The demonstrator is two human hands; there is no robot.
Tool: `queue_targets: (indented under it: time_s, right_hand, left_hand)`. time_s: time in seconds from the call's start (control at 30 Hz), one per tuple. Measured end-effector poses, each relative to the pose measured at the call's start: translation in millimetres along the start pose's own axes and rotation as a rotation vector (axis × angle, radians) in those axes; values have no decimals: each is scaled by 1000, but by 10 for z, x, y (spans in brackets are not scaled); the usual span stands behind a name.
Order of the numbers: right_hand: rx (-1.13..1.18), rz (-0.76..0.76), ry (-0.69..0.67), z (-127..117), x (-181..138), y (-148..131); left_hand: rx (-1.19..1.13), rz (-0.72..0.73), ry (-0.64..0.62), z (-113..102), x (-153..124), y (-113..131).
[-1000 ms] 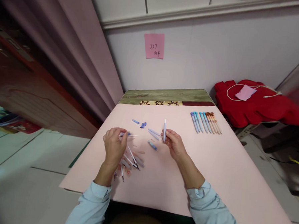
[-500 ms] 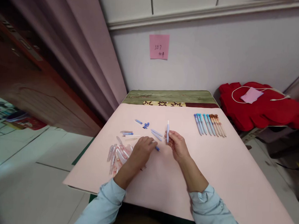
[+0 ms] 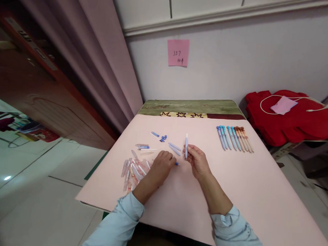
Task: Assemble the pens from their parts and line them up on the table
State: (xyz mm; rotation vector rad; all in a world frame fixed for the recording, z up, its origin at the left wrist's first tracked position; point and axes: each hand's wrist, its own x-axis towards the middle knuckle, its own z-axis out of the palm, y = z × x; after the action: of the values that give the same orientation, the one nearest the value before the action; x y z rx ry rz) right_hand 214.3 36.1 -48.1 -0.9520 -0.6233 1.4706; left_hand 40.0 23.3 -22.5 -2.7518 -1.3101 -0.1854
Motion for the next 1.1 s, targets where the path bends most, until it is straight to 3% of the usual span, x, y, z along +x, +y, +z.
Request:
queue_targets:
  time_s: [0.1, 0.17, 0.23, 0.37, 0.47, 0.6, 0.8, 1.03, 1.1]
  right_hand:
    - [-4, 0, -1, 0, 0, -6]
    - [0, 11, -2, 6, -4, -12]
    - [14, 27, -9, 18, -13, -19]
    - [38, 48, -42, 52, -43, -33]
    - [25, 81, -97, 71, -68, -38]
    - [-25, 166, -241, 86, -104, -29]
    - [-143, 226, -441, 103, -142, -2]
    - [-334, -10, -240, 64, -103, -5]
    - [-329, -18, -221, 71, -104, -10]
  left_hand:
    - [-110, -66, -17, -115, -10, -26]
    - [-313, -174, -25, -195, -24, -64]
    - [-647, -348, -55, -259, -44, -113]
    - [-1527, -766, -188, -302, -87, -196]
    - [-1951, -914, -44, -248, -92, -214]
    - [-2032, -1006, 242, -115, -36, -200]
    - [-2153, -1002, 234, -30, 26, -144]
    - [-2069, -980, 264, -23, -12, -90]
    - [-2103, -1004, 280, -27, -14, -84]
